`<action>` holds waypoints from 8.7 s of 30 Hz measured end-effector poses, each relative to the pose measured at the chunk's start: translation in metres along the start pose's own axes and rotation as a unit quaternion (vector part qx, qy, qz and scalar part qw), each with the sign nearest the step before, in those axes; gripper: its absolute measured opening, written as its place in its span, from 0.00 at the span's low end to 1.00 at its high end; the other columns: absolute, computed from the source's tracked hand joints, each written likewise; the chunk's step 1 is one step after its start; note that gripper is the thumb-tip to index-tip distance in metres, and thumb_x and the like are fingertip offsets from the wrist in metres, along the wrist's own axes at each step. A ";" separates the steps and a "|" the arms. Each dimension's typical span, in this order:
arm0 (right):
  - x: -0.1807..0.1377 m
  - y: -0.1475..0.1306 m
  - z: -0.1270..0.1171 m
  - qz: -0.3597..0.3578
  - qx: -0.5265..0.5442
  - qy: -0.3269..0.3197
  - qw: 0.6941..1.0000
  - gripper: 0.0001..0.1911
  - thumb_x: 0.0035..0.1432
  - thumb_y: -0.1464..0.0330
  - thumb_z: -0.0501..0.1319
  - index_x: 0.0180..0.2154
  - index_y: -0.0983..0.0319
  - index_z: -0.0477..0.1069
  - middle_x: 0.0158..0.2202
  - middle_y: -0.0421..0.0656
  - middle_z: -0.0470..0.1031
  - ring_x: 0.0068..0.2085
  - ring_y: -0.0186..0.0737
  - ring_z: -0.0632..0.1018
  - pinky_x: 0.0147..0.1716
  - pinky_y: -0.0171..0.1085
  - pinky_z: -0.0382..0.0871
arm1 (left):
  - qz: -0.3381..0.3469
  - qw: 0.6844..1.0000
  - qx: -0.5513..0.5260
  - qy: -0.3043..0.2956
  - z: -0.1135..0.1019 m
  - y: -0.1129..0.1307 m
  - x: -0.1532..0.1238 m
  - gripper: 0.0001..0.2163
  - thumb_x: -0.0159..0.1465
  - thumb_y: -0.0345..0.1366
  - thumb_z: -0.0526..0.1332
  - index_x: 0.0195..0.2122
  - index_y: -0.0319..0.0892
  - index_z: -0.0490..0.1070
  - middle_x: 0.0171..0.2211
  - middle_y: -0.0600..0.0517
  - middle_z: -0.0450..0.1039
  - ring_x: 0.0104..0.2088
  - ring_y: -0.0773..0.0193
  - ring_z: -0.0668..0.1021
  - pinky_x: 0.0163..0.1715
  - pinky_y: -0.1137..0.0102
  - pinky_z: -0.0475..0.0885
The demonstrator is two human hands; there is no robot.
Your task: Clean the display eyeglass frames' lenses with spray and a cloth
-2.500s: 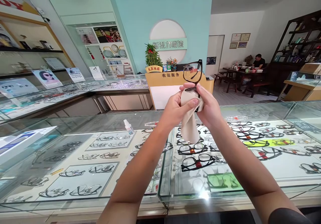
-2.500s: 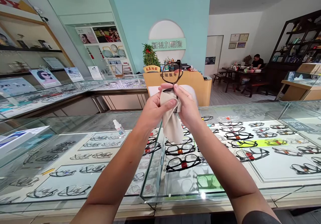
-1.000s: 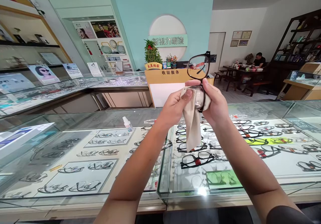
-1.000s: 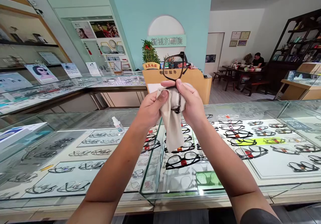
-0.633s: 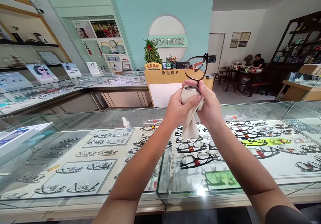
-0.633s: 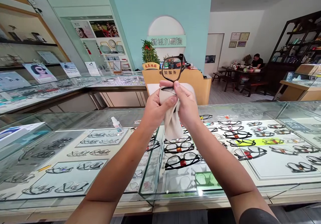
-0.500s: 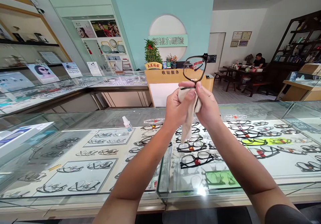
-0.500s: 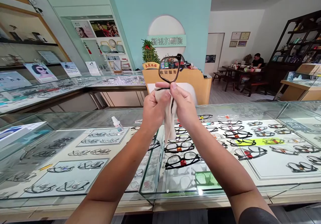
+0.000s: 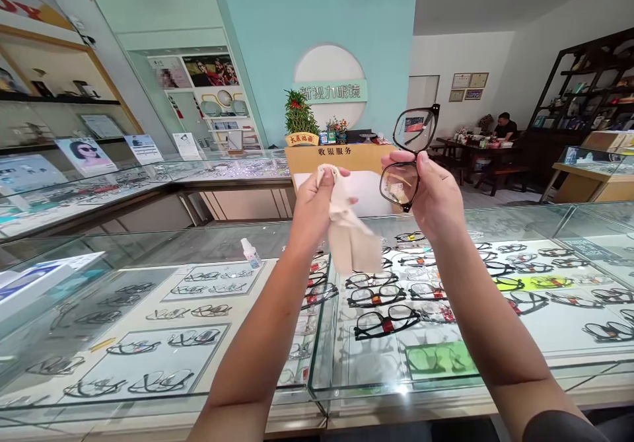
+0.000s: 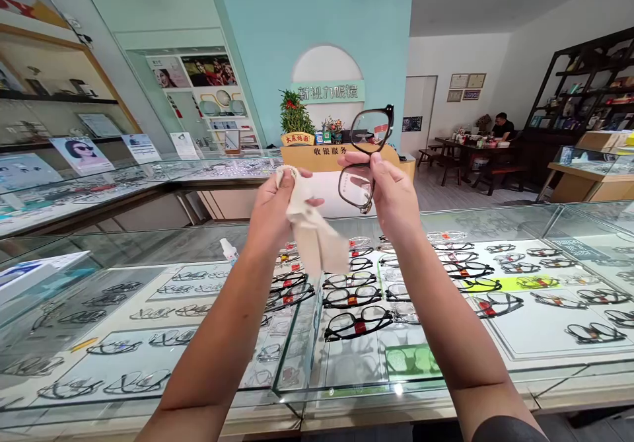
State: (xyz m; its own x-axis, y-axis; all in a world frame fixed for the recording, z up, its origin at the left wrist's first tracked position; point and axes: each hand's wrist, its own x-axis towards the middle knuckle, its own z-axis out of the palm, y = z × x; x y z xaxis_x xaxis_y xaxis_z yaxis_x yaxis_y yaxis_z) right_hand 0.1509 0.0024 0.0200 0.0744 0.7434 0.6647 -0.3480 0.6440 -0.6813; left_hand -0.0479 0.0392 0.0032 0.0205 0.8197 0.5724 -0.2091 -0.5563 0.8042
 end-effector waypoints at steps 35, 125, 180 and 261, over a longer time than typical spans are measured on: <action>-0.011 -0.042 -0.023 -0.049 -0.316 -0.118 0.940 0.18 0.71 0.49 0.63 0.44 0.55 0.81 0.43 0.43 0.84 0.47 0.45 0.82 0.50 0.45 0.76 | 0.374 0.843 0.384 0.033 -0.021 0.027 -0.005 0.37 0.52 0.63 0.77 0.58 0.48 0.79 0.52 0.46 0.84 0.46 0.51 0.84 0.49 0.56 0.79; -0.006 -0.021 -0.030 -0.086 -0.500 0.002 0.861 0.22 0.65 0.57 0.67 0.59 0.51 0.80 0.52 0.49 0.82 0.54 0.61 0.82 0.57 0.63 0.77 | 0.294 0.876 0.357 0.138 0.001 0.000 -0.005 0.32 0.55 0.57 0.78 0.56 0.50 0.74 0.48 0.48 0.76 0.53 0.50 0.79 0.55 0.55 0.73; -0.002 -0.013 -0.026 -0.048 -0.487 -0.004 0.872 0.21 0.65 0.54 0.66 0.56 0.54 0.80 0.54 0.49 0.80 0.56 0.59 0.81 0.58 0.60 0.77 | 0.300 0.877 0.351 0.131 0.000 0.006 -0.007 0.34 0.56 0.61 0.76 0.58 0.49 0.74 0.52 0.45 0.75 0.56 0.47 0.79 0.61 0.50 0.74; -0.003 0.002 -0.012 -0.177 -0.342 0.107 0.917 0.19 0.77 0.52 0.54 0.55 0.52 0.78 0.56 0.47 0.80 0.56 0.48 0.82 0.55 0.50 0.78 | 0.312 0.898 0.299 0.079 -0.018 -0.013 0.013 0.40 0.60 0.61 0.73 0.71 0.56 0.66 0.72 0.45 0.67 0.73 0.40 0.68 0.70 0.44 0.69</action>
State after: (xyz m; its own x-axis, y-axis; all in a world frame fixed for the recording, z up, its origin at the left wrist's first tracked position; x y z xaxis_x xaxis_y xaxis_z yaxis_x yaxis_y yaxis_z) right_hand 0.1616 0.0040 0.0133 0.2772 0.4380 0.8551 0.3943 0.7598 -0.5170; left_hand -0.0627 0.0596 -0.0028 -0.0674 0.3048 0.9500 0.4327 -0.8490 0.3031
